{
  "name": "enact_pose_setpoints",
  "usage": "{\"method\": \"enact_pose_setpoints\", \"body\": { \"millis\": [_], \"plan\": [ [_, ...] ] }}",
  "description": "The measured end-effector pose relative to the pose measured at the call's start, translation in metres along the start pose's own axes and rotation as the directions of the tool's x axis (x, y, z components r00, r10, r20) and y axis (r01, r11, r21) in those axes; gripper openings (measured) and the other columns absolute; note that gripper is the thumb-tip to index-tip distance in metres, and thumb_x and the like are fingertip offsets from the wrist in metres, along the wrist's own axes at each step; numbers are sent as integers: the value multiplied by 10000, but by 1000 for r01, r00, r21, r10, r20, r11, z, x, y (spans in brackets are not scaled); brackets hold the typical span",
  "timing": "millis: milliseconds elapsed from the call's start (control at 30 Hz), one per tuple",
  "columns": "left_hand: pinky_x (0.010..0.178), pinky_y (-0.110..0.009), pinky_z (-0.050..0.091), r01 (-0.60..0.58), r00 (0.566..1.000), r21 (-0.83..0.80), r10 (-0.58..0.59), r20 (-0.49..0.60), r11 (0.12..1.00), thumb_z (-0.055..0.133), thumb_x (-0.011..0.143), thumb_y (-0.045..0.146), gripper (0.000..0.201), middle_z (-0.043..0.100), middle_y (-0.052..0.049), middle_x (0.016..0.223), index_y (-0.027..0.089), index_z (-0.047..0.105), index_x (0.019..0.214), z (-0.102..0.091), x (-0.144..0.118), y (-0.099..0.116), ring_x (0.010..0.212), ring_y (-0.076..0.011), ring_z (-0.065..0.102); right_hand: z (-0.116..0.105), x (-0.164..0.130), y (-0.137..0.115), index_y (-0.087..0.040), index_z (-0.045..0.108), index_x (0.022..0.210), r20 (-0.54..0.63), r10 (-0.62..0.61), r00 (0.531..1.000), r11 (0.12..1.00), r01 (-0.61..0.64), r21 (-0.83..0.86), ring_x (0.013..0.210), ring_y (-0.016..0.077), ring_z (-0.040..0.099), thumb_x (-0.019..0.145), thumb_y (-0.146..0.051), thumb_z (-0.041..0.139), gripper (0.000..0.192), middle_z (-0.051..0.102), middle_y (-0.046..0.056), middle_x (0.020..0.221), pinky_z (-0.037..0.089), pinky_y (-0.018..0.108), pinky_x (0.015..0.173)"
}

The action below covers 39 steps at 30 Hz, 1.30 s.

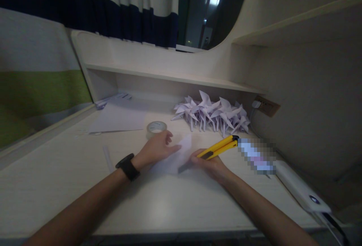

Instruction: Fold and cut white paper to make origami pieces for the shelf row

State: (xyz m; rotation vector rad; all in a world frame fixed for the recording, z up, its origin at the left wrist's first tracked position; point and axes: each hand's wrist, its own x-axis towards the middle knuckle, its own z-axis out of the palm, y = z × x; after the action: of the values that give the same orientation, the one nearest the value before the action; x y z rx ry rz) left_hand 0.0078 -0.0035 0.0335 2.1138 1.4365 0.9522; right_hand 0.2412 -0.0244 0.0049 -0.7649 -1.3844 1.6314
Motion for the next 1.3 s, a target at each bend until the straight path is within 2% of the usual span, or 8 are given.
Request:
{"method": "enact_pose_setpoints", "body": {
  "millis": [67, 133, 200, 367, 500, 633, 767, 1300],
  "plan": [
    [599, -287, 429, 86, 970, -93, -62, 237, 992, 620, 756, 571, 521, 667, -99, 835, 102, 628, 985, -4, 2, -6, 699, -206, 601, 0, 0, 0, -150, 692, 811, 1, -15, 1000, 1000, 15, -1, 694, 170, 666, 681, -327, 797, 243, 714, 46, 765, 534, 300, 673],
    [560, -267, 410, 129, 883, -206, -18, 470, 970, 602, 771, 574, 501, 684, -90, 785, 97, 676, 905, -6, 1, -12, 643, -189, 603, 1, -1, 0, -153, 696, 799, 8, -38, 999, 999, 39, -15, 687, 167, 662, 683, -332, 794, 235, 712, 42, 759, 530, 292, 664],
    [549, -259, 403, 151, 819, -289, 44, 573, 945, 621, 766, 543, 464, 699, -83, 782, 99, 704, 875, -5, 0, -16, 627, -182, 603, 2, -1, -1, -157, 701, 784, 12, -51, 999, 998, 51, -45, 684, 157, 654, 677, -331, 798, 226, 709, 36, 752, 522, 272, 655],
    [545, -259, 394, 103, 843, -228, 37, 537, 968, 660, 744, 443, 366, 710, -78, 784, 104, 733, 861, -1, 0, -21, 628, -184, 599, -2, 0, -2, -169, 704, 775, -52, -92, 994, 987, 85, -133, 694, 146, 642, 674, -331, 797, 212, 703, 24, 738, 513, 255, 683],
    [544, -263, 395, 92, 830, -164, 15, 558, 982, 665, 732, 409, 339, 708, -79, 760, 101, 740, 850, -3, 2, -19, 611, -183, 592, -4, -1, -2, -181, 693, 767, -101, -166, 981, 965, 140, -223, 649, 162, 644, 684, -366, 779, 221, 695, 25, 698, 524, 272, 637],
    [532, -267, 389, 121, 827, -166, -7, 561, 979, 670, 730, 398, 334, 705, -93, 753, 89, 737, 837, -6, 0, -14, 596, -180, 578, -4, -4, -2, -171, 687, 772, -69, -208, 976, 911, 168, -376, 662, 173, 645, 714, -375, 753, 222, 699, 47, 730, 524, 279, 631],
    [512, -242, 368, 144, 822, -190, -11, 569, 971, 661, 732, 385, 318, 698, -76, 738, 95, 735, 837, -9, -2, -11, 596, -164, 568, -4, -6, -1, -169, 684, 769, -30, -237, 971, 874, 200, -442, 680, 184, 643, 739, -400, 725, 236, 699, 65, 743, 520, 288, 628],
    [510, -248, 365, 170, 827, -184, -39, 560, 968, 663, 723, 406, 325, 681, -71, 718, 94, 721, 791, -9, -2, -12, 586, -163, 554, -6, -6, 3, -170, 698, 757, -19, -247, 969, 864, 211, -458, 626, 183, 628, 729, -460, 725, 292, 694, 69, 715, 496, 280, 566]
  ]
}}
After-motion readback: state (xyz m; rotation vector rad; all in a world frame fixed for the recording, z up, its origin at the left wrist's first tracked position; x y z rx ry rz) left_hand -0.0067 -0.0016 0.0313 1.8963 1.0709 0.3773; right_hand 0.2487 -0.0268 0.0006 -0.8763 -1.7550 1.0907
